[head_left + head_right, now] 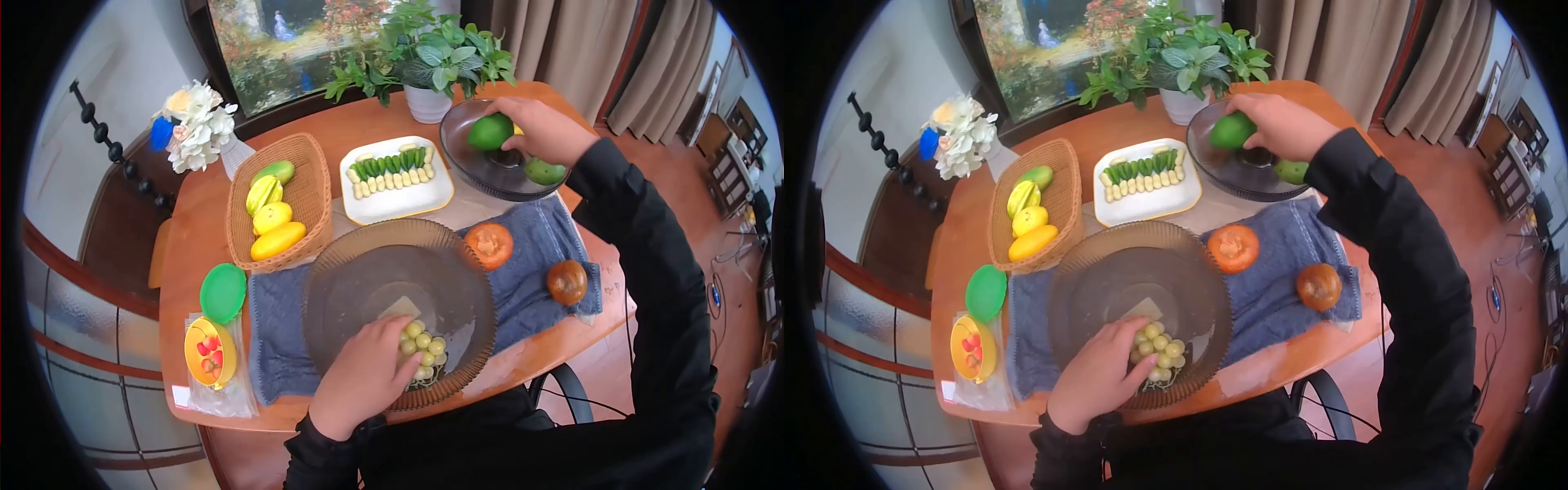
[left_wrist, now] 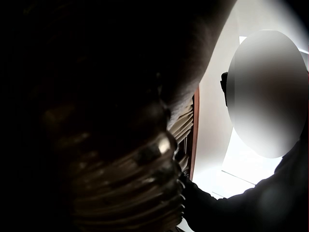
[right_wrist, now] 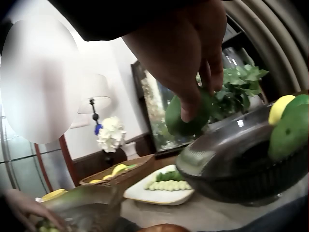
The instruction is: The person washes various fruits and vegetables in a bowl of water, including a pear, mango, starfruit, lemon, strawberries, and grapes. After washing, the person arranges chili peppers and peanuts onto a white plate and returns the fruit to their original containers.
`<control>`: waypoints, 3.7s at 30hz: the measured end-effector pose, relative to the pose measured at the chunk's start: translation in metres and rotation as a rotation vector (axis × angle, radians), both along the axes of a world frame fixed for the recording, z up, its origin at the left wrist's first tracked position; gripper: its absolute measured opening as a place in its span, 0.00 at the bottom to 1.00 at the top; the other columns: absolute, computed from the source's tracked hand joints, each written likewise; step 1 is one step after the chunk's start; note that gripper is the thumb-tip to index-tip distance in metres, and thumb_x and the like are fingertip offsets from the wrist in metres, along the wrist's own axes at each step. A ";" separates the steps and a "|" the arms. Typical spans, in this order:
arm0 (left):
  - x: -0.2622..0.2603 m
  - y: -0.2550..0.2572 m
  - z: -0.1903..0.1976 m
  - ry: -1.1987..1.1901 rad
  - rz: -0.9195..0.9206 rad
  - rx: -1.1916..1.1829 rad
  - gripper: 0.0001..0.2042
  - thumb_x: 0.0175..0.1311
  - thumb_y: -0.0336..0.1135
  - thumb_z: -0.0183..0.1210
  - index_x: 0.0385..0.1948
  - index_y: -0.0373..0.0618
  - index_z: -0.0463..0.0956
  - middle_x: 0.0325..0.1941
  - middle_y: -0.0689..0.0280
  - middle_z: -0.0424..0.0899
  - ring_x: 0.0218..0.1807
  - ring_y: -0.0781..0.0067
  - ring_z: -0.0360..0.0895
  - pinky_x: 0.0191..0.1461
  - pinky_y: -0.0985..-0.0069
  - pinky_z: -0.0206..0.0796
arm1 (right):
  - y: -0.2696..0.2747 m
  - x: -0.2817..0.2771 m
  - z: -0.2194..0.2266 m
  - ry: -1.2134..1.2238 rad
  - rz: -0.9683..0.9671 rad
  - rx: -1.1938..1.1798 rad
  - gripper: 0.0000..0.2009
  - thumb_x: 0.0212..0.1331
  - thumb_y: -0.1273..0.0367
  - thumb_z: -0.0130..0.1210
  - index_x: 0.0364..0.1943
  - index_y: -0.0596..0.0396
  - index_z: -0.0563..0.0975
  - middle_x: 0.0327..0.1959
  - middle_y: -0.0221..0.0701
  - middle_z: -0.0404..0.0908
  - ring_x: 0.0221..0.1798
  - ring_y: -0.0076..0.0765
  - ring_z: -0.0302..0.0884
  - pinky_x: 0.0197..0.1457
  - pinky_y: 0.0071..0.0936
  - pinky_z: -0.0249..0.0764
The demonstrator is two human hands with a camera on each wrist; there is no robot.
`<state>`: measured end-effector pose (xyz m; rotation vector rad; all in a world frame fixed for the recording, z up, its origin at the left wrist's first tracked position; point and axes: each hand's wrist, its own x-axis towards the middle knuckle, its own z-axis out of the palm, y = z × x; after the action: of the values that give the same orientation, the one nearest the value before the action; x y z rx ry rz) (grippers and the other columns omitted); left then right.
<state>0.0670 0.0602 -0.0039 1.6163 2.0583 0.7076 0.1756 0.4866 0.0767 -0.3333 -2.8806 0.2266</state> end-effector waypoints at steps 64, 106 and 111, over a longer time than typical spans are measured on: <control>-0.001 0.000 0.001 -0.018 0.011 -0.020 0.27 0.75 0.41 0.66 0.69 0.36 0.73 0.68 0.43 0.82 0.70 0.39 0.78 0.75 0.54 0.70 | 0.130 -0.060 -0.072 -0.214 -0.509 0.146 0.18 0.76 0.55 0.55 0.64 0.40 0.84 0.63 0.41 0.88 0.66 0.60 0.85 0.68 0.61 0.79; 0.000 -0.002 -0.004 0.016 -0.008 0.058 0.25 0.74 0.38 0.67 0.66 0.35 0.73 0.66 0.45 0.82 0.64 0.38 0.80 0.70 0.50 0.72 | 0.122 -0.018 -0.064 -0.162 -0.329 0.145 0.26 0.60 0.54 0.74 0.46 0.68 0.88 0.45 0.56 0.91 0.52 0.63 0.91 0.60 0.51 0.84; 0.000 -0.002 -0.004 0.013 -0.005 0.056 0.25 0.74 0.38 0.66 0.66 0.35 0.73 0.65 0.45 0.82 0.64 0.37 0.80 0.70 0.50 0.72 | 0.117 -0.018 -0.061 -0.169 -0.334 0.132 0.26 0.61 0.54 0.74 0.49 0.68 0.87 0.46 0.56 0.91 0.54 0.63 0.90 0.62 0.51 0.83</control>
<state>0.0670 0.0584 -0.0082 1.6597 2.0602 0.7609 0.1579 0.6039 0.0161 -0.8324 -2.9219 -0.0533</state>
